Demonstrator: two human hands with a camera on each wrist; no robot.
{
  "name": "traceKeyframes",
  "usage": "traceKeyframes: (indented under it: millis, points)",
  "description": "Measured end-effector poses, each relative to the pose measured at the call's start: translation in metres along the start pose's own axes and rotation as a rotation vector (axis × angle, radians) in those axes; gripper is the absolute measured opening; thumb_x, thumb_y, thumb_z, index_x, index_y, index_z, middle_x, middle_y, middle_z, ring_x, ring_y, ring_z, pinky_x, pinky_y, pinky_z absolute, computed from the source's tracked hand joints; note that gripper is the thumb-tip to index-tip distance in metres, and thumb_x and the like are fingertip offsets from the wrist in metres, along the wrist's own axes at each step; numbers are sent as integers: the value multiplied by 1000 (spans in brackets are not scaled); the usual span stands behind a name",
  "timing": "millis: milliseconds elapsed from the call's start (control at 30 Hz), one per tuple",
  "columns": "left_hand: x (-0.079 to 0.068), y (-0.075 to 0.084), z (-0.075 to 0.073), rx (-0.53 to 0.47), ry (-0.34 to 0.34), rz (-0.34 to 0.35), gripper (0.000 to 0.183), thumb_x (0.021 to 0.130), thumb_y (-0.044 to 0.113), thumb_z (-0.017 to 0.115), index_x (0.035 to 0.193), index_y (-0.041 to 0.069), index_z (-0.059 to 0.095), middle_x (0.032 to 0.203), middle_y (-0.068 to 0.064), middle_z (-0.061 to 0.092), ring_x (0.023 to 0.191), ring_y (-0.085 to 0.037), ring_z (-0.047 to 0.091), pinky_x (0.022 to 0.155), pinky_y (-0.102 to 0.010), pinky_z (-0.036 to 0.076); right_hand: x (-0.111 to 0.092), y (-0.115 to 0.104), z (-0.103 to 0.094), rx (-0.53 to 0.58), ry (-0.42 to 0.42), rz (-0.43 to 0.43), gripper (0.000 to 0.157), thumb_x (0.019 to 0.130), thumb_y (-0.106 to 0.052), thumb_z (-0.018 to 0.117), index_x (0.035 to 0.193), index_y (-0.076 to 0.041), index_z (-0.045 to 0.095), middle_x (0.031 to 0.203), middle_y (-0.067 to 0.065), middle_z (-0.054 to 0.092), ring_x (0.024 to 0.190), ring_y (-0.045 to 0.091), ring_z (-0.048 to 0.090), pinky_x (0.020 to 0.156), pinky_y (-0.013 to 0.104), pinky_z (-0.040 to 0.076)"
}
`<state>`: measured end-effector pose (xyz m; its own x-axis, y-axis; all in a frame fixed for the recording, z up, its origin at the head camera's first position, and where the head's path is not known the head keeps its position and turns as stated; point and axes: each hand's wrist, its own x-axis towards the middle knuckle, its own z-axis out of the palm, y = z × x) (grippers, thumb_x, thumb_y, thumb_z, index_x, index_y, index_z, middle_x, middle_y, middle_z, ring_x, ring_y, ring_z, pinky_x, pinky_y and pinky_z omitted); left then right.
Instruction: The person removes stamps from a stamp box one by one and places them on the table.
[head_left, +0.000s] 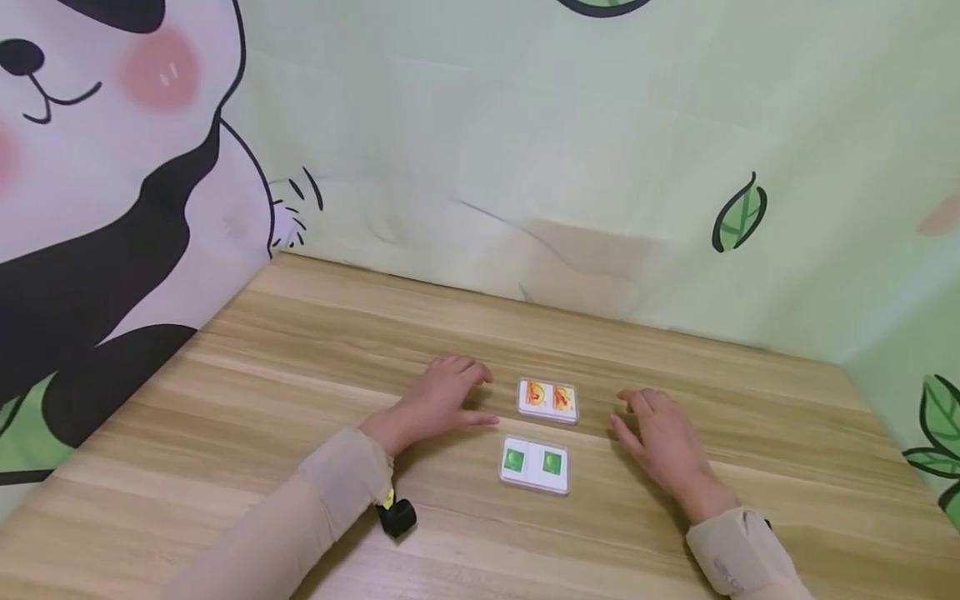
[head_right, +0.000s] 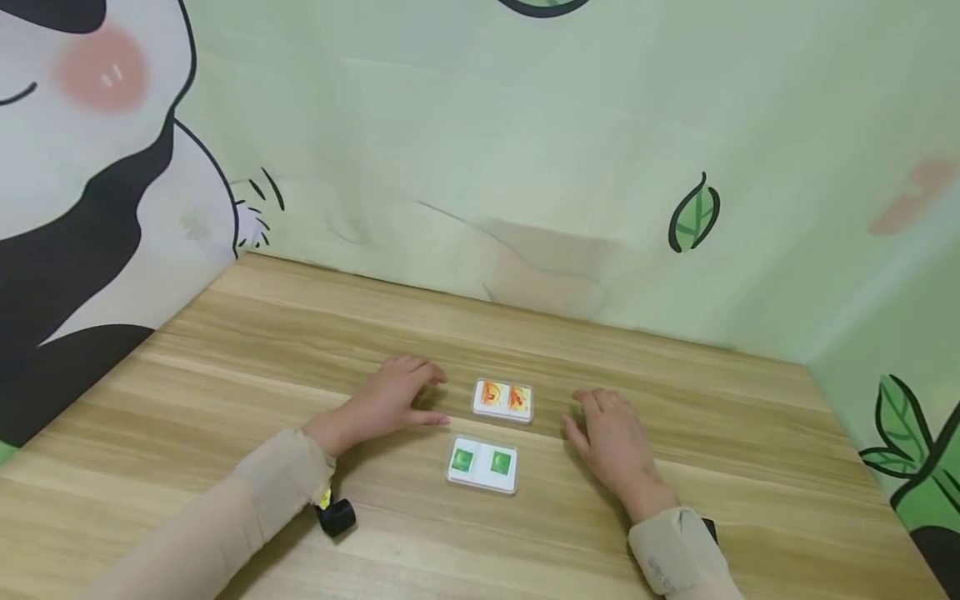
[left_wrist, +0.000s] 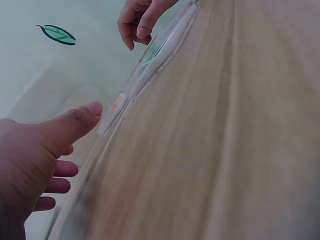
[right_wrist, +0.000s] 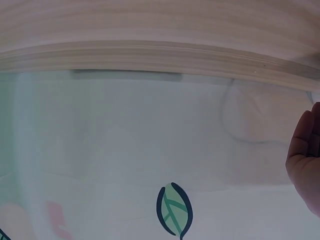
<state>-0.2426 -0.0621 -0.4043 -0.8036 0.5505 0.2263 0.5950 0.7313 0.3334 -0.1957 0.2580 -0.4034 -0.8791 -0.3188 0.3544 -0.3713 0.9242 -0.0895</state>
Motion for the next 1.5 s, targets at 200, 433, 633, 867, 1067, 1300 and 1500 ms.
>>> traceKeyframes:
  millis: [200,433,633,867,1067,1300,1500]
  points:
    - [9,3,3,-5,-49,1,62,80,54,70,123,11,58,120,-4,62,119,-23,52,112,-44,32,-1,-1,2,-9,38,-18,37,90,-24,65,114,4,60,106,19,64,105,35,58,94,50,46]
    - [18,6,10,-12,-88,-15,67,78,56,71,127,12,56,118,-3,60,119,-22,51,114,-44,31,2,1,3,-13,66,-59,34,88,-23,67,110,3,62,106,18,65,104,35,59,93,49,48]
    - [25,6,15,-86,-90,-61,68,76,53,75,127,12,56,121,-3,58,117,-22,50,107,-40,38,6,-2,2,28,29,-67,40,87,-28,69,112,2,63,111,17,65,107,35,59,95,49,47]
    - [31,8,15,-115,-89,-61,68,74,50,77,126,12,57,125,-5,57,121,-24,48,110,-42,34,11,-1,3,42,36,-109,41,85,-30,70,112,1,64,109,16,65,105,33,60,93,48,48]
    - [35,9,16,-101,-95,-49,67,75,51,76,126,11,57,126,-5,56,122,-24,47,111,-41,33,13,0,3,67,40,-141,42,83,-30,72,110,0,64,108,16,66,103,32,60,92,48,49]
    - [37,9,16,-89,-107,-47,67,76,50,76,127,11,57,124,-5,56,120,-23,47,110,-41,33,16,-3,7,67,54,-168,43,81,-31,74,109,-1,65,107,16,67,102,32,61,91,47,49]
    - [40,9,18,-81,-104,-50,67,75,51,76,127,12,57,126,-5,55,123,-24,45,113,-43,31,19,-3,8,64,30,-163,44,81,-34,73,110,-1,65,109,16,67,104,32,61,92,48,49]
